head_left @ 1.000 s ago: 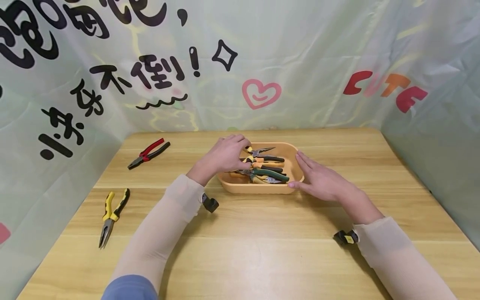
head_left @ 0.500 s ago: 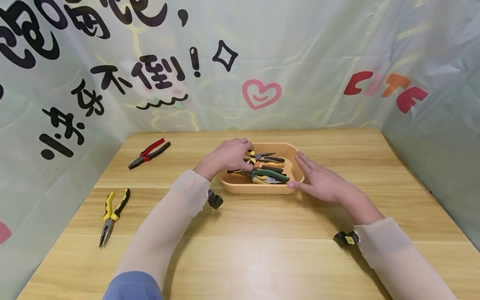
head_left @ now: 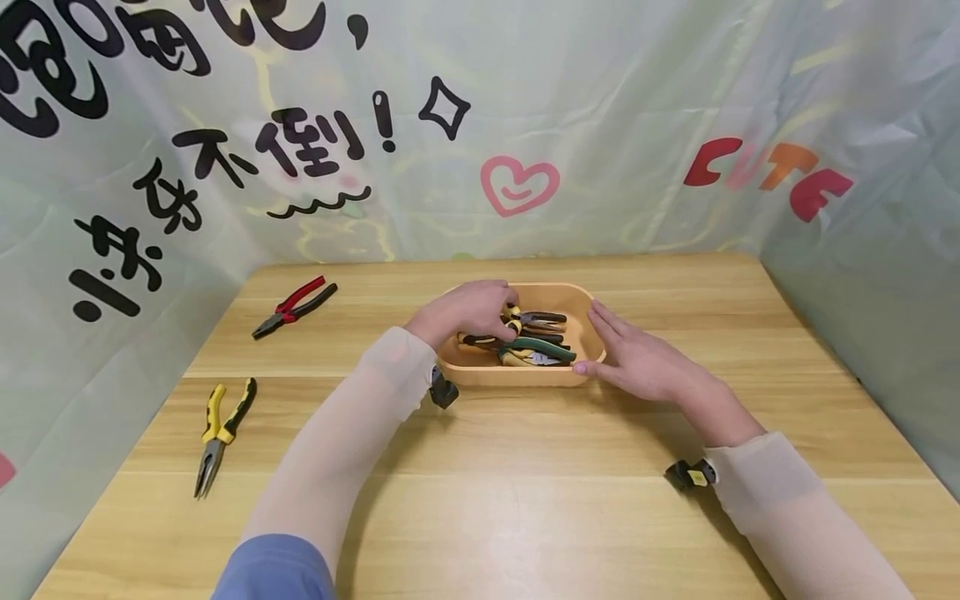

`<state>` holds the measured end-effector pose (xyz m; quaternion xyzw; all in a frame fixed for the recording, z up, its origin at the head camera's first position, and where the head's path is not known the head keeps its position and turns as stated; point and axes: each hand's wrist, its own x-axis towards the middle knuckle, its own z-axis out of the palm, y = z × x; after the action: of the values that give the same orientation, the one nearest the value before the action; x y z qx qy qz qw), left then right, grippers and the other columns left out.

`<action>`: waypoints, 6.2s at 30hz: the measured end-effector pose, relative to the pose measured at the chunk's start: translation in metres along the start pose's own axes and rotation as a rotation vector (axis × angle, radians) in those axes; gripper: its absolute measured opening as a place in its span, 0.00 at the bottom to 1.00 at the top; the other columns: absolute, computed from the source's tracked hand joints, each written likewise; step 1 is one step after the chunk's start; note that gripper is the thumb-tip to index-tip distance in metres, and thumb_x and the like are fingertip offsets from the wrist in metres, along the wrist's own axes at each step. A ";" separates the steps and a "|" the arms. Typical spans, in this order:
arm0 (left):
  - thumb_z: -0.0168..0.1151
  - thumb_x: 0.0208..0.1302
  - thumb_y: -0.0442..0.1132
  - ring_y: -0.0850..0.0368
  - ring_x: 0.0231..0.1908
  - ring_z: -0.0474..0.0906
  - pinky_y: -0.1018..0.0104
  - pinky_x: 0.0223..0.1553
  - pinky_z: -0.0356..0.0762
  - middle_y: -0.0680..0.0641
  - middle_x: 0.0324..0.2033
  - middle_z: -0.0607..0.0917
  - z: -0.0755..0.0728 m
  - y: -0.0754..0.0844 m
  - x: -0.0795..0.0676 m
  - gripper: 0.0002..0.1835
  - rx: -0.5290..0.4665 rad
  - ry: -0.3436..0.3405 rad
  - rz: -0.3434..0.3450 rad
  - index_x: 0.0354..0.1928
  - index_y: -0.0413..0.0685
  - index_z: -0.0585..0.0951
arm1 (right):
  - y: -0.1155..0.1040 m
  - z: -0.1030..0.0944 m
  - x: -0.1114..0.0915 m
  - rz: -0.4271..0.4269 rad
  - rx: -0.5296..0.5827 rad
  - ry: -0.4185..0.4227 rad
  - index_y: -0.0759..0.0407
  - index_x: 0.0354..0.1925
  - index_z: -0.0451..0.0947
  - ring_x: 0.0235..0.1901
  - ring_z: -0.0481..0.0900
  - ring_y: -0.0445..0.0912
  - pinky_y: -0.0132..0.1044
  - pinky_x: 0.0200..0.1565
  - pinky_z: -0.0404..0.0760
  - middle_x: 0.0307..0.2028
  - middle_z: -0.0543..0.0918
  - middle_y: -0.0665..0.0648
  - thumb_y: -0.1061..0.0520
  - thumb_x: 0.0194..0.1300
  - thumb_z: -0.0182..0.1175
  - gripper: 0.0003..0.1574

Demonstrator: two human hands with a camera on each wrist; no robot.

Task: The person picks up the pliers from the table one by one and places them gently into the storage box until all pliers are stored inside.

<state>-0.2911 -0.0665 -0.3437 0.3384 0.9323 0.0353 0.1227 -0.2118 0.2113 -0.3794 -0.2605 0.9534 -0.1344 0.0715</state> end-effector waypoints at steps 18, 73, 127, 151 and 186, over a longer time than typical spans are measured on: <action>0.61 0.66 0.57 0.53 0.58 0.73 0.58 0.59 0.71 0.50 0.60 0.75 -0.003 0.008 0.011 0.31 -0.041 -0.099 0.001 0.66 0.52 0.72 | 0.002 0.001 0.001 -0.005 0.002 0.005 0.63 0.77 0.37 0.70 0.56 0.63 0.58 0.63 0.65 0.77 0.34 0.59 0.20 0.64 0.42 0.65; 0.56 0.70 0.56 0.49 0.63 0.69 0.54 0.63 0.67 0.46 0.63 0.74 0.023 -0.018 -0.058 0.30 -0.134 0.159 0.083 0.67 0.47 0.72 | 0.001 0.002 0.001 0.006 -0.005 0.029 0.61 0.78 0.38 0.73 0.48 0.61 0.59 0.66 0.60 0.77 0.37 0.58 0.20 0.63 0.43 0.65; 0.61 0.68 0.53 0.40 0.64 0.66 0.45 0.66 0.60 0.39 0.62 0.74 0.058 -0.070 -0.170 0.29 -0.086 0.397 -0.099 0.64 0.42 0.74 | 0.002 0.003 0.001 0.005 0.006 0.035 0.59 0.78 0.36 0.72 0.52 0.61 0.59 0.65 0.62 0.78 0.35 0.56 0.21 0.64 0.43 0.64; 0.59 0.70 0.52 0.35 0.63 0.65 0.39 0.64 0.59 0.35 0.62 0.72 0.077 -0.101 -0.222 0.29 -0.079 0.393 -0.250 0.65 0.41 0.73 | 0.001 0.003 0.000 0.001 0.011 0.038 0.59 0.78 0.36 0.71 0.55 0.61 0.58 0.65 0.63 0.78 0.36 0.56 0.21 0.65 0.43 0.63; 0.58 0.66 0.62 0.21 0.59 0.58 0.27 0.56 0.57 0.21 0.61 0.64 0.089 -0.169 -0.315 0.45 -0.177 0.277 -0.583 0.68 0.28 0.63 | 0.000 0.003 0.002 -0.010 0.007 0.041 0.60 0.78 0.38 0.71 0.55 0.62 0.59 0.64 0.63 0.78 0.36 0.57 0.21 0.65 0.43 0.63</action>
<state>-0.1404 -0.3990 -0.3899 0.0374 0.9910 0.1252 0.0284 -0.2126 0.2097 -0.3820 -0.2624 0.9528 -0.1435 0.0521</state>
